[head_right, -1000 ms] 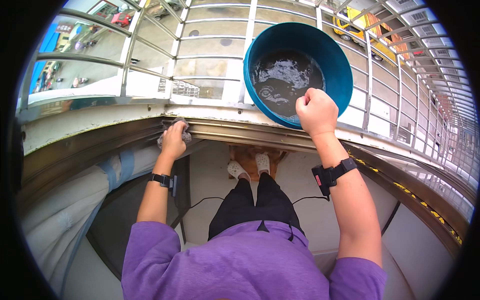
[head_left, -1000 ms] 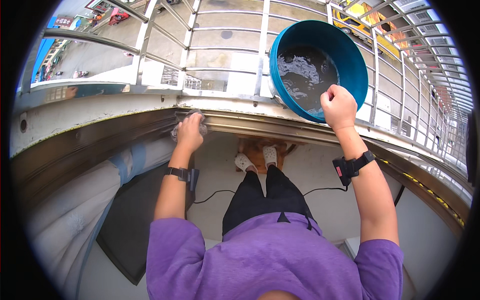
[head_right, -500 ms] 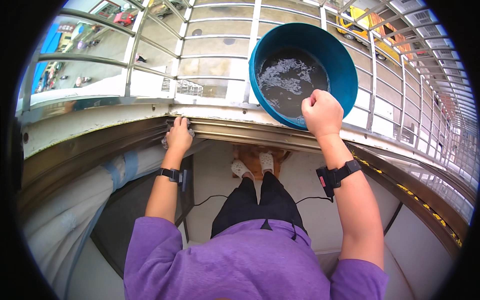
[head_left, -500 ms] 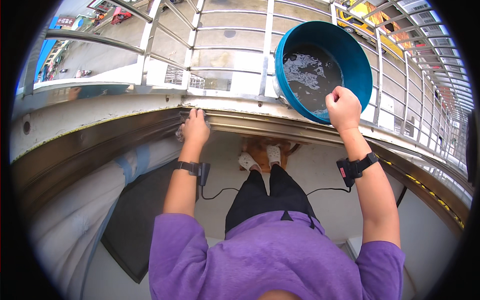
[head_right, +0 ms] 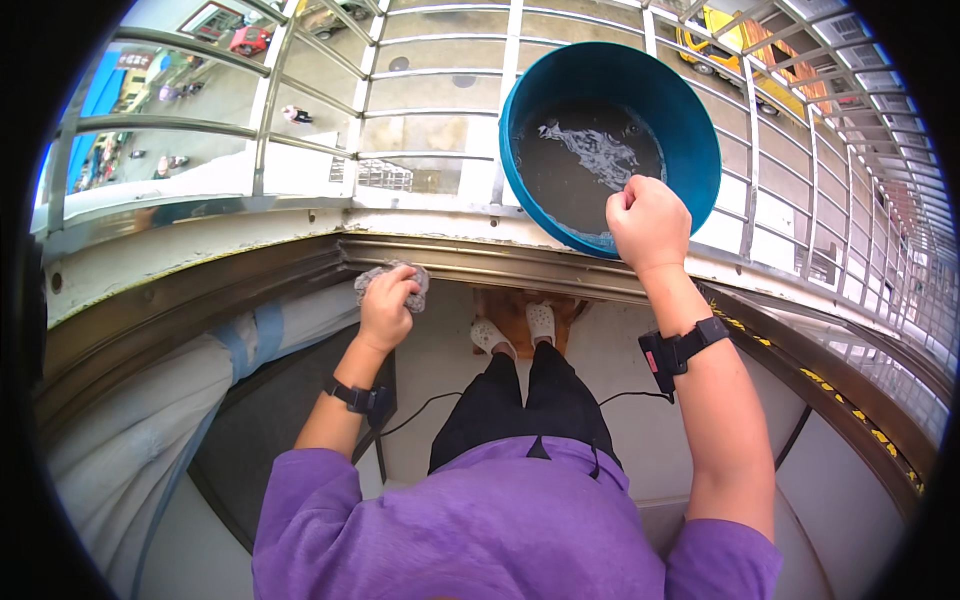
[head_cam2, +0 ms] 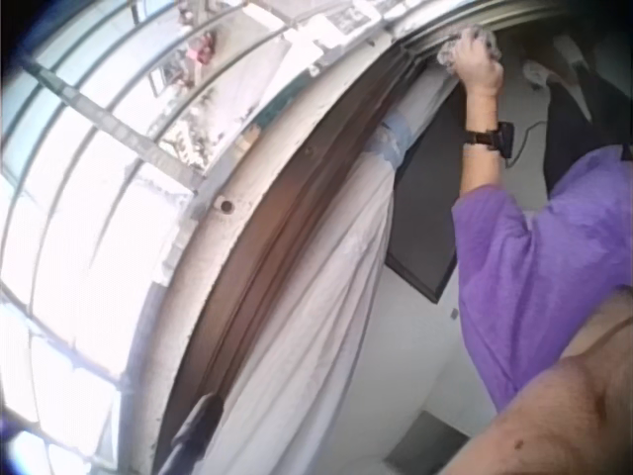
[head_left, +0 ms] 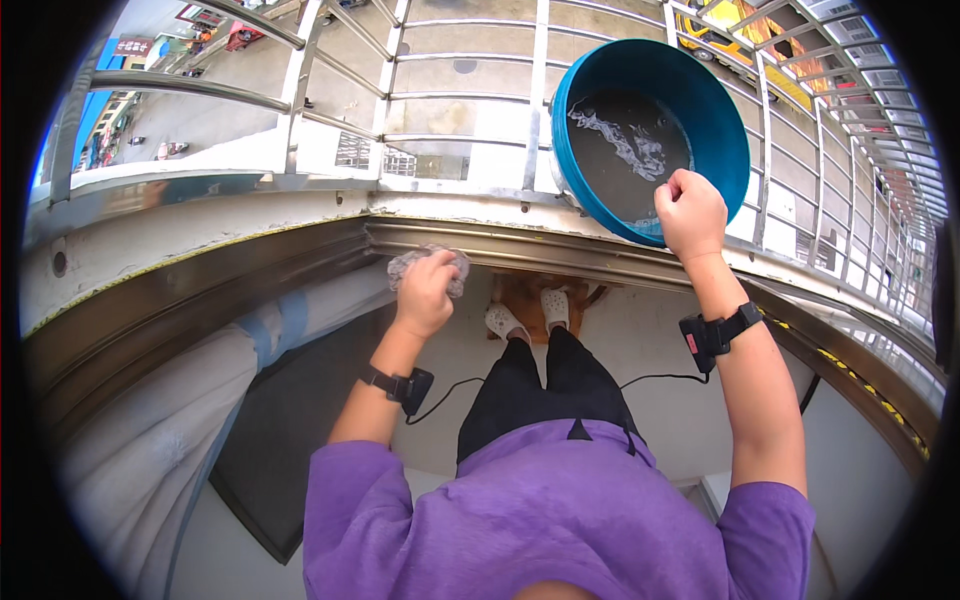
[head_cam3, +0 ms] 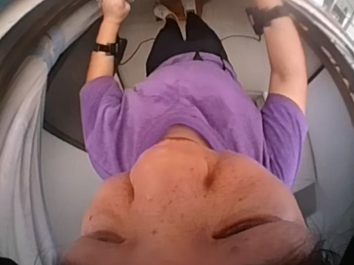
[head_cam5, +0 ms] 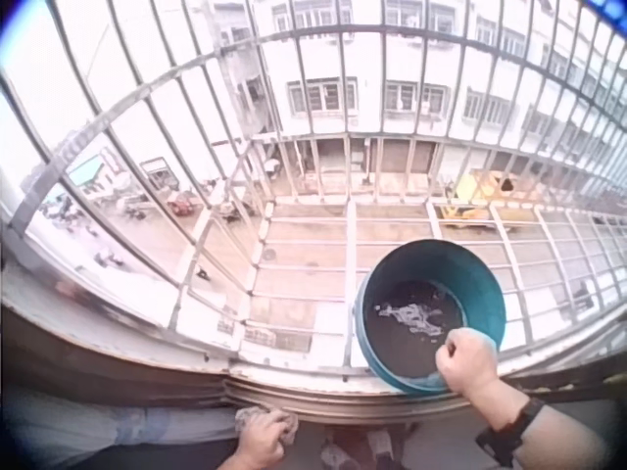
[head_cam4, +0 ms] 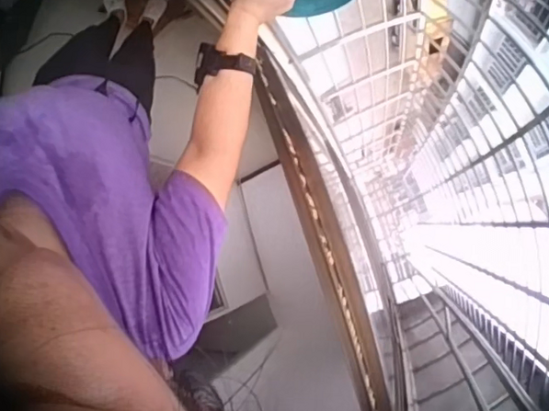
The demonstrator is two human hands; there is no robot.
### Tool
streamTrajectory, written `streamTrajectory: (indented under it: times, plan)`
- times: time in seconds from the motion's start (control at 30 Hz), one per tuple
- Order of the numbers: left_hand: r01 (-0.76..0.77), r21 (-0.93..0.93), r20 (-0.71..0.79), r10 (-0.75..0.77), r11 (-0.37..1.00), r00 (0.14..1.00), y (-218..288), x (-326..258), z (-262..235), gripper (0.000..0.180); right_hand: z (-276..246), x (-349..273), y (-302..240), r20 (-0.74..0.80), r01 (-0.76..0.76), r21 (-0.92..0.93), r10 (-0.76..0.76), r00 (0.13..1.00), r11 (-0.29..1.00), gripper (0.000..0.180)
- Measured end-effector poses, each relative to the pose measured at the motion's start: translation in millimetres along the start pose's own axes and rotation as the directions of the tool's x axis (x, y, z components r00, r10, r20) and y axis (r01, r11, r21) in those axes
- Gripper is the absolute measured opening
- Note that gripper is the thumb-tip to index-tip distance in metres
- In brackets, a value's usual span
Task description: The person cleans a metal window frame and a white wall using a cloth and a bucket of water. They repeatedly dip the cloth into the bucket, wring it out, and wipe the surfaces.
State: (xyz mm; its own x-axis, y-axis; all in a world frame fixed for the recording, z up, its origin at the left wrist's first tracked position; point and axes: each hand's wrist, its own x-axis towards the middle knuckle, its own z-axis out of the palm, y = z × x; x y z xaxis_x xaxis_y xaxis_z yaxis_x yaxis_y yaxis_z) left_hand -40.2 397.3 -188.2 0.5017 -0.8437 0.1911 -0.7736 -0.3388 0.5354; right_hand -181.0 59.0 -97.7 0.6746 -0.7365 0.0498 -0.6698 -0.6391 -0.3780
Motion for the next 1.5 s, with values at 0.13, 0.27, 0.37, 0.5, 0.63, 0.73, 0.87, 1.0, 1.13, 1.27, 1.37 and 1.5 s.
streamTrajectory:
  times: [0.13, 0.27, 0.37, 0.5, 0.63, 0.73, 0.87, 1.0, 1.13, 1.27, 1.37, 1.5]
  plan:
    - [-0.069, -0.067, 0.068, 0.074, 0.995, 0.995, 39.9, 6.8, 3.0, 0.020, -0.2, 2.1, -0.5, 0.005, -0.001, -0.001, 0.001, 1.000, 1.000, 0.014]
    - [-0.004, 0.150, 0.063, -0.006, 0.989, 0.998, 7.4, 14.9, -9.4, 0.015, -0.5, 2.1, 1.5, -0.024, 0.010, 0.017, -0.010, 1.000, 1.000, 0.015]
    - [0.157, 0.331, 0.079, -0.193, 0.931, 0.978, -61.7, 3.4, -1.4, 0.020, 0.6, -1.0, 1.1, -0.024, 0.021, 0.021, -0.021, 0.999, 1.000, 0.016]
    - [0.222, 0.532, 0.149, -0.349, 0.817, 0.925, -82.2, -1.6, 36.1, 0.017, 1.6, 3.4, -0.1, -0.024, 0.032, 0.006, -0.032, 0.999, 0.999, 0.017]
    - [0.088, 0.537, 0.351, -0.317, 0.839, 0.881, -9.8, 26.1, 72.6, 0.020, 1.3, -0.1, 0.7, -0.019, -0.022, -0.002, 0.022, 1.000, 1.000, 0.016]
    - [-0.034, 0.372, 0.438, -0.143, 0.928, 0.888, 69.4, 41.0, 127.9, 0.026, 0.8, 1.5, -0.3, -0.013, -0.020, -0.005, 0.020, 1.000, 1.000, 0.016]
    - [-0.079, 0.038, 0.292, 0.064, 0.996, 0.954, 87.4, 42.8, 153.2, 0.020, 0.9, 2.1, -3.0, -0.016, -0.005, -0.009, 0.005, 1.000, 1.000, 0.016]
    - [0.171, -0.037, -0.001, -0.171, 0.985, 0.985, 45.6, 40.5, 72.1, 0.008, 1.3, 1.5, 4.2, -0.026, -0.019, 0.000, 0.019, 0.999, 1.000, 0.017]
    - [0.257, 0.315, 0.038, -0.283, 0.913, 0.958, -35.6, 22.5, 28.3, 0.013, -1.2, -0.2, 1.4, -0.014, -0.014, -0.017, 0.014, 1.000, 1.000, 0.018]
    - [0.127, 0.479, 0.267, -0.282, 0.868, 0.921, -27.1, 24.7, 52.7, 0.009, -2.1, 0.9, -1.0, -0.015, -0.010, -0.026, 0.010, 1.000, 1.000, 0.019]
    - [-0.031, 0.400, 0.242, -0.073, 0.916, 0.968, 16.2, 33.7, 104.5, 0.009, -1.5, 0.5, -0.6, -0.009, -0.011, -0.023, 0.011, 1.000, 1.000, 0.019]
    - [-0.188, 0.142, 0.334, 0.132, 0.972, 0.933, 78.6, 56.5, 134.3, 0.014, 0.2, 0.2, 0.6, -0.021, 0.004, -0.021, -0.005, 1.000, 1.000, 0.018]
